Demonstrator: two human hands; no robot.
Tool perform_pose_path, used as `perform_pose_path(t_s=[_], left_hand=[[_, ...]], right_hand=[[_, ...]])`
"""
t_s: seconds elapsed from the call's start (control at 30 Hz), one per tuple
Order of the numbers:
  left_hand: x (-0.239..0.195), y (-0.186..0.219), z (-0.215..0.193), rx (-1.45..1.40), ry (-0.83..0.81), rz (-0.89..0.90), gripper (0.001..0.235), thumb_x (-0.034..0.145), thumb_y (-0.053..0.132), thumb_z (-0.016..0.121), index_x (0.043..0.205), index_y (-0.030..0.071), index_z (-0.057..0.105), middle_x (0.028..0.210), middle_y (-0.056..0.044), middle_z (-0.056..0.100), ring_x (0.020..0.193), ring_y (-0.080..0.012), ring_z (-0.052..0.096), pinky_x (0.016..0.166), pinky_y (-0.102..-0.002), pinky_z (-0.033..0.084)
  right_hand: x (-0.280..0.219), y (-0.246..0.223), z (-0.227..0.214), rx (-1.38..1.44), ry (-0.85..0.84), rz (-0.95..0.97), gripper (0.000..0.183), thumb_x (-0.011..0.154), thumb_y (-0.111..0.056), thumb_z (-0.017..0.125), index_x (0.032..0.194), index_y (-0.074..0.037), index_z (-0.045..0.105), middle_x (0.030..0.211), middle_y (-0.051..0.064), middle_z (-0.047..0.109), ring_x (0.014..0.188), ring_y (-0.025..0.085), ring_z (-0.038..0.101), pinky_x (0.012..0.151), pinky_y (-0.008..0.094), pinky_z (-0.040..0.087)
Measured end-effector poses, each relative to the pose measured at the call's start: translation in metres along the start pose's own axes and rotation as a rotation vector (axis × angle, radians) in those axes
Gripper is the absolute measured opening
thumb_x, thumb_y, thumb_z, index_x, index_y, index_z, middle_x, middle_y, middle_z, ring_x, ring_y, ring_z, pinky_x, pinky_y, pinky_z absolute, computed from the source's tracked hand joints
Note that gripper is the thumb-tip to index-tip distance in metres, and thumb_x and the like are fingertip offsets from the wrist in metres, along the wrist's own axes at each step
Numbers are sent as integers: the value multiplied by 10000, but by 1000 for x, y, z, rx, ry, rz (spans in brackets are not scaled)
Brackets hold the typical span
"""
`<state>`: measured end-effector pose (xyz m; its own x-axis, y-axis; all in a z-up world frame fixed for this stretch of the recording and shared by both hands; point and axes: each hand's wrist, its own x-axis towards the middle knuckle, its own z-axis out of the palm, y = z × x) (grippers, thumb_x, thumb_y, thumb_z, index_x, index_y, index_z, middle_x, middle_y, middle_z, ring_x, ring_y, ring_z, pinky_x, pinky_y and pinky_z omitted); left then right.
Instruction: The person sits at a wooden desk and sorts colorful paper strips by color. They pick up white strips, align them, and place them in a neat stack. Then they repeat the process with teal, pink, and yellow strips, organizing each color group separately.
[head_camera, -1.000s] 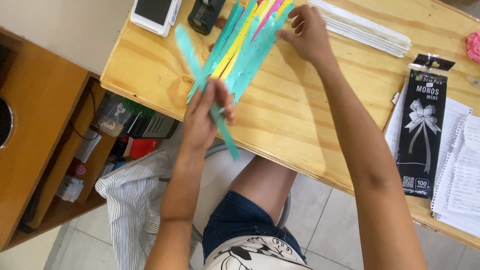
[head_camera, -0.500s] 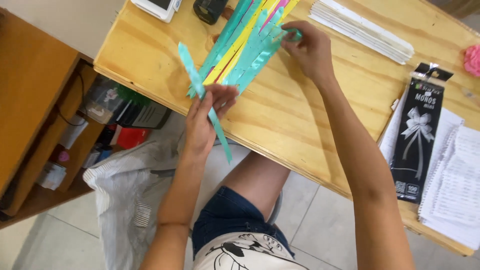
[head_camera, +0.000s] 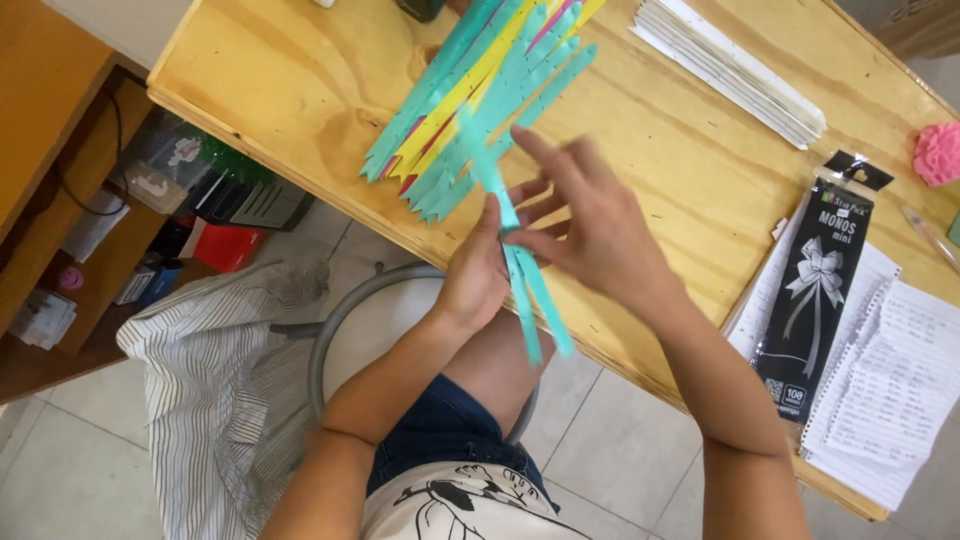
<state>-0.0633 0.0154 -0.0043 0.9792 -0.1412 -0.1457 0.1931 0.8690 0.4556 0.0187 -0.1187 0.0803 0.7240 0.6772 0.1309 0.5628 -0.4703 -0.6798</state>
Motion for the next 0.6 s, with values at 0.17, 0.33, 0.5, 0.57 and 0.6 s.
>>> perform_pose_path(t_s=[0.17, 0.33, 0.5, 0.57, 0.6], left_hand=[[0, 1, -12, 67, 25, 72, 427, 1078, 352, 529, 1387, 57, 536, 1427, -247, 601, 1241, -414, 647, 1042, -502, 558], [-9, 23, -8, 22, 58, 42, 358, 1041, 183, 527, 1358, 25, 574, 1383, -246, 631, 1245, -409, 641, 1058, -502, 550], [-4, 33, -27, 7, 14, 114, 386, 1029, 169, 548, 1385, 19, 556, 1413, -259, 606, 1292, -433, 613, 1102, -523, 524], [4, 45, -34, -1, -21, 167, 396, 1030, 155, 564, 1401, 18, 553, 1426, -265, 596, 1312, -437, 603, 1125, -528, 520], [8, 53, -36, 3, -2, 231, 382, 1014, 137, 578, 1379, 23, 567, 1426, -274, 590, 1330, -441, 588, 1134, -536, 512]], right_hand=[[81, 124, 6, -24, 345, -47, 335, 955, 107, 587, 1181, -122, 681, 848, 2, 542, 697, 150, 495, 659, 295, 439], [134, 197, 25, -110, 395, 33, 570, 838, -230, 1067, 1136, -115, 595, 1210, 92, 439, 974, 248, 515, 836, 369, 540], [145, 229, 12, 157, 201, 188, 388, 890, -111, 951, 965, -141, 572, 933, -24, 537, 809, 103, 526, 675, 267, 468], [135, 221, -10, 316, 186, 188, 307, 956, -1, 843, 963, -153, 577, 915, -51, 604, 849, 71, 609, 757, 254, 531], [127, 210, -25, 413, 171, 118, 280, 969, 34, 835, 1039, -114, 608, 1020, 4, 665, 963, 118, 671, 890, 293, 607]])
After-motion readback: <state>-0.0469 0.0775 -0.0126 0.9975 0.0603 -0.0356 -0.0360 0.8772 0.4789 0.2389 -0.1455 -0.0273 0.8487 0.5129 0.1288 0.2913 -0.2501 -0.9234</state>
